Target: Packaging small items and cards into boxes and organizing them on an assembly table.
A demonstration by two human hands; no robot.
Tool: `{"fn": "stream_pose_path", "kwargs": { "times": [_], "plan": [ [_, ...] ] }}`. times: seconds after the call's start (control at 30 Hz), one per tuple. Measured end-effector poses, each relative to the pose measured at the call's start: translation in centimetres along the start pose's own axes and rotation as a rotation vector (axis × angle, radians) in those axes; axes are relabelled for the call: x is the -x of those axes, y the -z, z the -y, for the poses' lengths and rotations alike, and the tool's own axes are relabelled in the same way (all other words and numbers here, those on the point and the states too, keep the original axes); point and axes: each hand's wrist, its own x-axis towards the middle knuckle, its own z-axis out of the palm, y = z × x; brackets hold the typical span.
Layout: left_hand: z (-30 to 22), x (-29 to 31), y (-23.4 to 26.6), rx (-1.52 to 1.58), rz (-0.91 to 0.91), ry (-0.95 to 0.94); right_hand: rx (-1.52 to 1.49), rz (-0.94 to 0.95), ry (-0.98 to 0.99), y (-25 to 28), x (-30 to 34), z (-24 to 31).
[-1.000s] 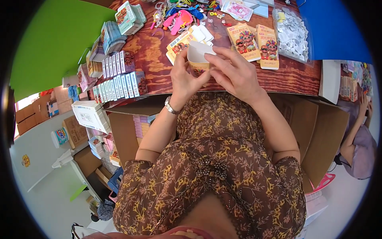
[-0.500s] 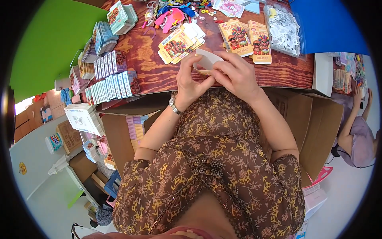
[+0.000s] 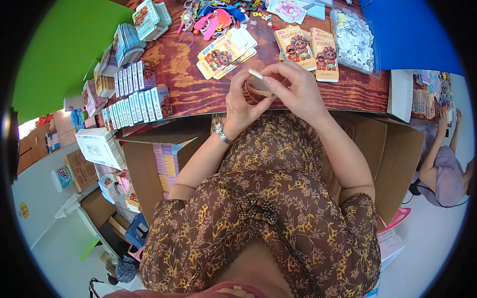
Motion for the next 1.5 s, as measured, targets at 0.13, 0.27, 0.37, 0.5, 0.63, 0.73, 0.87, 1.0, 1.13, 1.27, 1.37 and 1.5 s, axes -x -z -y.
{"fn": "stream_pose_path", "kwargs": {
  "times": [0.13,0.27,0.37,0.5,0.63,0.73,0.87,1.0,1.13,1.27,1.37,1.5],
  "plan": [
    [0.1,0.2,-0.2,0.092,-0.072,0.062,0.340,-0.102,0.192,-0.6,0.1,0.3],
    [-0.5,-0.4,0.0,0.061,-0.012,0.132,0.546,-0.171,0.392,-1.1,-0.2,0.2],
    [0.2,-0.6,0.0,0.007,0.040,0.050,0.602,-0.146,0.343,-1.4,-0.5,0.3],
    [0.5,-0.4,-0.6,0.035,-0.001,0.073,0.691,-0.167,0.425,-1.7,-0.6,0.5],
    [0.7,-0.1,-0.8,0.019,-0.002,0.036,0.667,-0.142,0.393,-1.3,-0.2,-0.1],
    [1.0,0.1,-0.9,0.011,0.009,0.015,0.625,-0.133,0.383,-1.2,-0.1,-0.6],
    [1.4,-0.1,-0.4,-0.034,-0.022,0.041,0.445,-0.105,0.312,-0.6,0.2,0.1],
    [0.8,0.0,-0.5,-0.025,0.006,0.073,0.400,-0.186,0.187,-1.0,1.2,-0.7],
    [0.3,-0.2,-0.5,-0.113,-0.035,0.003,0.459,-0.239,0.250,-1.8,1.5,-0.5],
    [-0.4,-0.4,-0.3,-0.129,-0.034,0.037,0.443,-0.278,0.285,-2.5,1.9,-0.1],
    [-0.5,-0.9,-0.3,-0.108,-0.036,0.045,0.466,-0.282,0.309,-2.7,2.2,-0.3],
    [-0.8,-1.5,-0.3,-0.112,-0.027,0.053,0.433,-0.273,0.281,-2.2,1.8,-0.3]
  ]
}}
